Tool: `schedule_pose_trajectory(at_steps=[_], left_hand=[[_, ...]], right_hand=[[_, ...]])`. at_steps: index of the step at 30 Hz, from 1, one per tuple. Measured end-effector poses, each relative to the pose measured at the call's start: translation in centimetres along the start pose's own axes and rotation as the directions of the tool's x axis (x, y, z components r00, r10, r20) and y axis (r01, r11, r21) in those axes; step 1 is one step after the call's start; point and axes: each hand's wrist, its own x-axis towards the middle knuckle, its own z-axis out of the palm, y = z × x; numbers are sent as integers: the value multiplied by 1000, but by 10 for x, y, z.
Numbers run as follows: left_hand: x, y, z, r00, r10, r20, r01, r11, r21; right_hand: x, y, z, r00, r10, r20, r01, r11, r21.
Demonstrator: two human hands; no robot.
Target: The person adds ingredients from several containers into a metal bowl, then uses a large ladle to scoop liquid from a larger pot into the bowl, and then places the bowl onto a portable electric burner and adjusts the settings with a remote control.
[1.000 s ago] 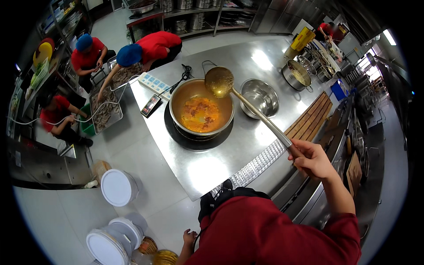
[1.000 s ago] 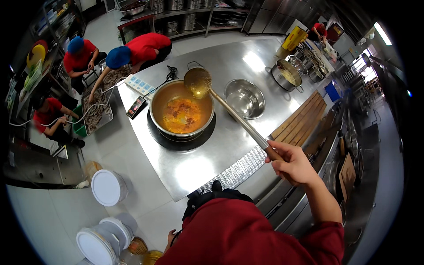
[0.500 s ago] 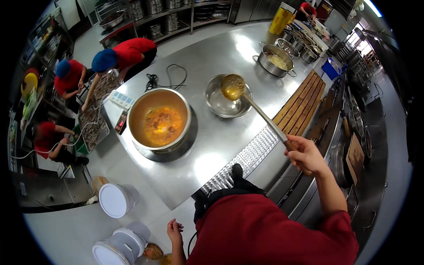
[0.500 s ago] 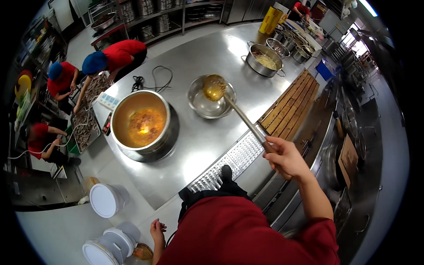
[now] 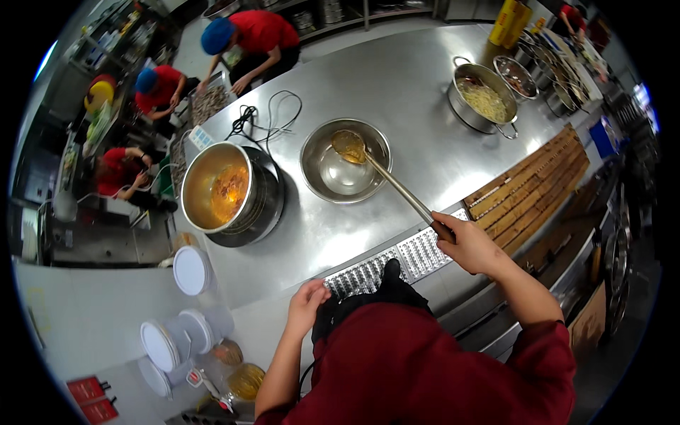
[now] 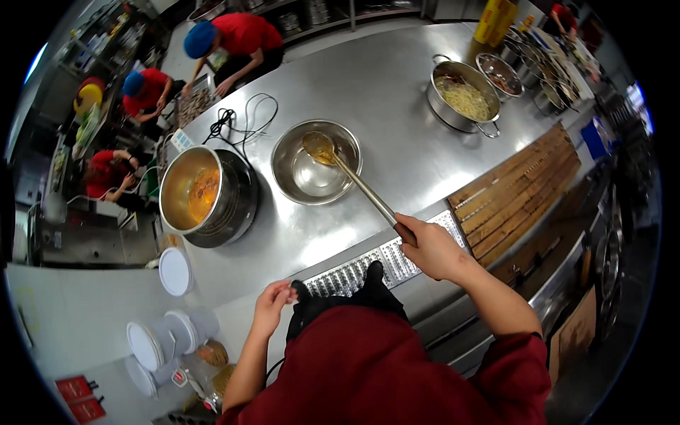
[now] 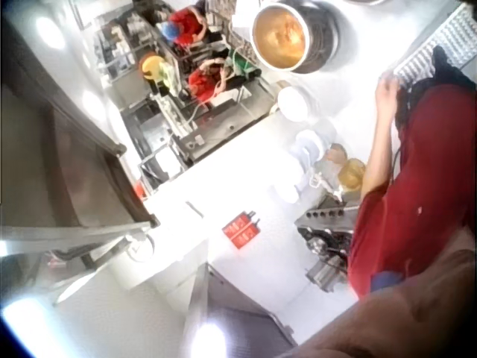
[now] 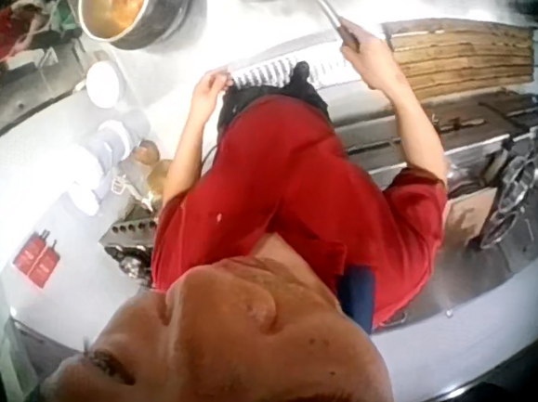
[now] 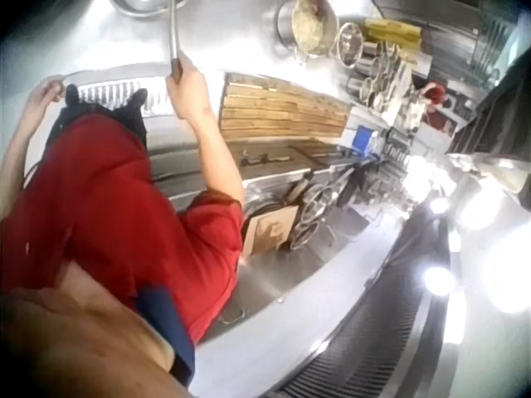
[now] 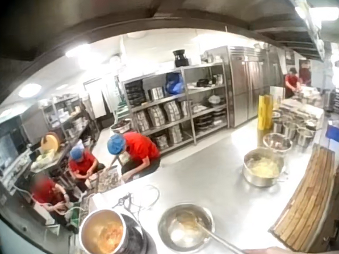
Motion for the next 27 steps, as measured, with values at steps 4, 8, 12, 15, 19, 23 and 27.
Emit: schedule_pose_trajectory(at_steps=[4,8,12,15,19,23,27], left_hand=[[29,12,53,1000,-29,8,29,998,-51],[71,9,84,993,-106,-54,94,979,-181],[139,6,112,971,-174,-161,68,855,-514],[180,15,128,947,-209,-245,3,767,-642],[209,16,134,942,-149,-302,-108,715,-690],[217,13,125,911,-174,-373,-153,699,-698],[213,13,117,895,-190,-404,-181,673,-718]], right_hand=[[23,41,-10,993,-118,7,115,981,155],[40,47,-35,966,-8,257,-113,884,453],[45,57,-45,945,-18,325,-253,589,767],[40,50,-57,938,-17,347,-295,489,821],[35,50,-66,930,-12,368,-319,477,819],[26,35,-71,920,-6,392,-346,460,818],[17,29,-68,931,-18,365,-322,431,843]])
